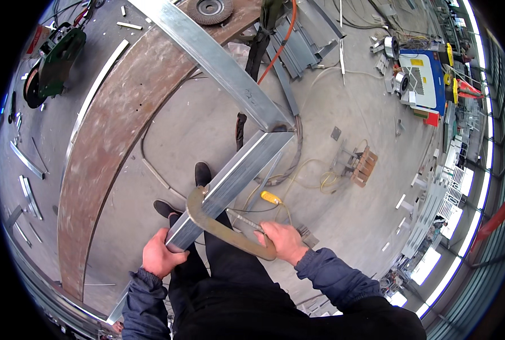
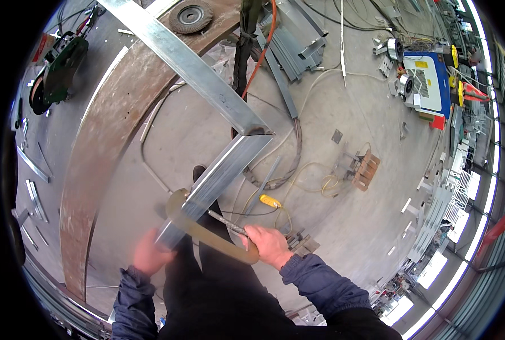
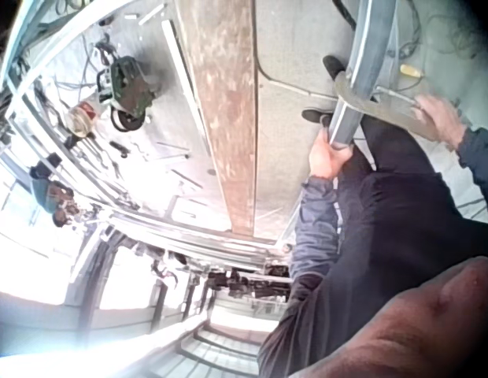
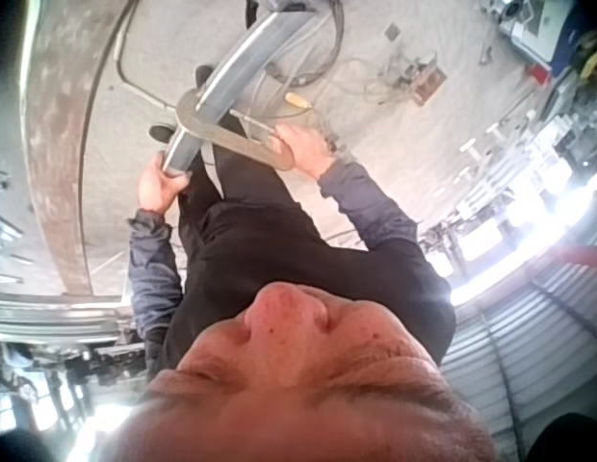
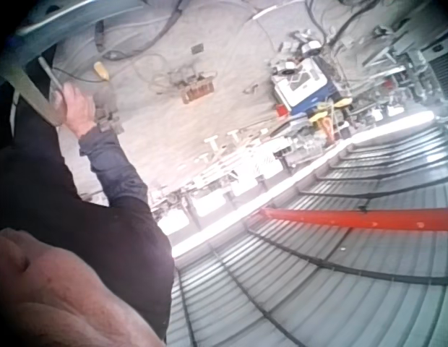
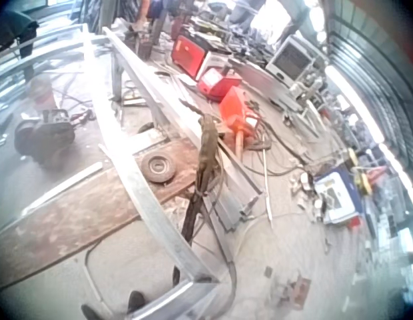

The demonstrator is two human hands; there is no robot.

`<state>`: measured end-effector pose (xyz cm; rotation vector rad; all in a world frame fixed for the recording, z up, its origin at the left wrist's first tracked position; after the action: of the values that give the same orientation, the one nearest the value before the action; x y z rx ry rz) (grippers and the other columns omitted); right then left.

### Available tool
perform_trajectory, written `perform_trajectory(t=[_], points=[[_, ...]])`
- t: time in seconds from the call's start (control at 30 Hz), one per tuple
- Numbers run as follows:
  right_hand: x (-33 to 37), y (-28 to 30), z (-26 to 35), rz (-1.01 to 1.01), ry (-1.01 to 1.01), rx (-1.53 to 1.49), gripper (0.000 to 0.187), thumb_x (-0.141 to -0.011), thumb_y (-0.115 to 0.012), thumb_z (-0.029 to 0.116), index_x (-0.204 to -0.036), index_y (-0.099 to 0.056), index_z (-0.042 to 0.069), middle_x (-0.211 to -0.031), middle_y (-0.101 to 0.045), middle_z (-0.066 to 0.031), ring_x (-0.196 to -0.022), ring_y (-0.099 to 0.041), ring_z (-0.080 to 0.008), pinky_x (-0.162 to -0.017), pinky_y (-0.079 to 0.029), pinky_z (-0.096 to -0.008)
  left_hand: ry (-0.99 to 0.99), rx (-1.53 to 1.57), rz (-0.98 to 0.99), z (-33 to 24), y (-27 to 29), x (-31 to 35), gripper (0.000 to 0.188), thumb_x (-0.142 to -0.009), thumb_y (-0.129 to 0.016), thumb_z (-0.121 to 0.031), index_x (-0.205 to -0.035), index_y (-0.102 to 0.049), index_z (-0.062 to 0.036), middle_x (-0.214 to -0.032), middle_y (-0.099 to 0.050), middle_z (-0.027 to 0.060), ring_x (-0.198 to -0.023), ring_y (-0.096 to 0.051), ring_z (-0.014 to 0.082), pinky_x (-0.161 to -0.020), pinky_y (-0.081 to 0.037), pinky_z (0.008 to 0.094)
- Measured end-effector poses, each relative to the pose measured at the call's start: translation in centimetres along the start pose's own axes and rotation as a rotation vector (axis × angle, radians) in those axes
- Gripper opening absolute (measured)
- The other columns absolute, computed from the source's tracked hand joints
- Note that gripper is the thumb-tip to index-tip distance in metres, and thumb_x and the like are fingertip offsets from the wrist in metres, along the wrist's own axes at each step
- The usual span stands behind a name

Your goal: The person measures and marks a metal frame using a try square, then uses an angle grinder to cut the frame, producing sparks. They repeatedly measure, adjust, and grind the frame to achieve the desired shape and fit.

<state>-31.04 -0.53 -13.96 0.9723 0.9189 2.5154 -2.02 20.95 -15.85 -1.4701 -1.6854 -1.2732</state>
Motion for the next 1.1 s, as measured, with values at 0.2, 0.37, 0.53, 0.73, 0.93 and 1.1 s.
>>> perform_trajectory(t=[0.2, 0.37, 0.53, 0.73, 0.93, 1.1], points=[[-0.2, 0.0, -0.3, -0.019, 0.051, 0.0, 0.023, -0.098, -0.07, 0.027, -0.09, -0.056, 0.01, -0.078, -0.063, -0.0105, -0.07, -0.066, -0.0354, -0.059, -0.052, -0.0461, 0.052, 0.049, 0.01, -0.1, -0.2, 0.3, 0.061, -0.064, -0.089, -0.031, -0.112, -0.066, -0.0025, -0.1, -0.074, 0.0217, -0.098, -0.072, 0.0411, -0.088, -0.056, 0.0452], [-0.7, -0.9, -1.7, 0.003, 0.071, -0.024, 0.025, -0.097, -0.071, 0.028, -0.089, -0.055, 0.009, -0.075, -0.061, -0.0108, -0.067, -0.065, -0.0354, -0.054, -0.05, -0.0458, 0.08, 0.08, 0.02, 0.4, -0.3, 0.0, 0.06, -0.063, -0.089, -0.03, -0.111, -0.065, -0.0014, -0.098, -0.074, 0.0225, -0.096, -0.072, 0.0419, -0.087, -0.056, 0.0453], [-1.2, -2.1, -3.0, -0.025, 0.132, -0.094, 0.027, -0.097, -0.07, 0.029, -0.088, -0.055, 0.009, -0.075, -0.06, -0.0114, -0.067, -0.064, -0.0357, -0.055, -0.05, -0.0457, 0.097, 0.055, 0.018, -0.1, -0.3, 0.2, 0.061, -0.063, -0.089, -0.031, -0.111, -0.065, -0.0012, -0.098, -0.074, 0.0229, -0.096, -0.072, 0.0426, -0.087, -0.056, 0.0458], [-1.2, -1.3, -2.2, 0.031, 0.117, -0.061, 0.026, -0.098, -0.071, 0.03, -0.095, -0.059, 0.008, -0.08, -0.063, -0.0123, -0.071, -0.066, -0.0361, -0.059, -0.051, -0.046, 0.028, 0.039, -0.01, -0.5, 0.3, 0.4, 0.063, -0.064, -0.089, -0.031, -0.114, -0.065, -0.0007, -0.101, -0.073, 0.0226, -0.1, -0.071, 0.0422, -0.089, -0.056, 0.0461], [-0.5, 0.2, -0.1, 0.082, 0.021, 0.019, 0.025, -0.098, -0.073, 0.028, -0.105, -0.064, 0.006, -0.087, -0.068, -0.0136, -0.076, -0.069, -0.0369, -0.063, -0.054, -0.0462, -0.001, -0.008, -0.004, -0.9, 0.8, 0.1, 0.063, -0.064, -0.087, -0.032, -0.115, -0.065, -0.0007, -0.103, -0.073, 0.0231, -0.101, -0.071, 0.0429, -0.09, -0.055, 0.0468], [0.0, 0.2, 0.4, 0.106, -0.007, 0.036, 0.025, -0.099, -0.073, 0.027, -0.106, -0.065, 0.005, -0.088, -0.068, -0.0139, -0.077, -0.069, -0.0373, -0.064, -0.054, -0.0459, -0.017, 0.017, 0.017, -0.6, 1.1, 0.0, 0.056, -0.065, -0.082, -0.028, -0.11, -0.063, -0.0002, -0.102, -0.073, 0.0243, -0.1, -0.07, 0.0455, -0.088, -0.055, 0.0487]])
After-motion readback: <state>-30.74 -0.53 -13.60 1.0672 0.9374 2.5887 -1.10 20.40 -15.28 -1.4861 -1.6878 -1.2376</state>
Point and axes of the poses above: each hand's wrist, its own x-axis away from the middle knuckle, its own y-axis out of the back of the hand, z = x × y, the point moved 2 cm from there along -x, towards the middle knuckle
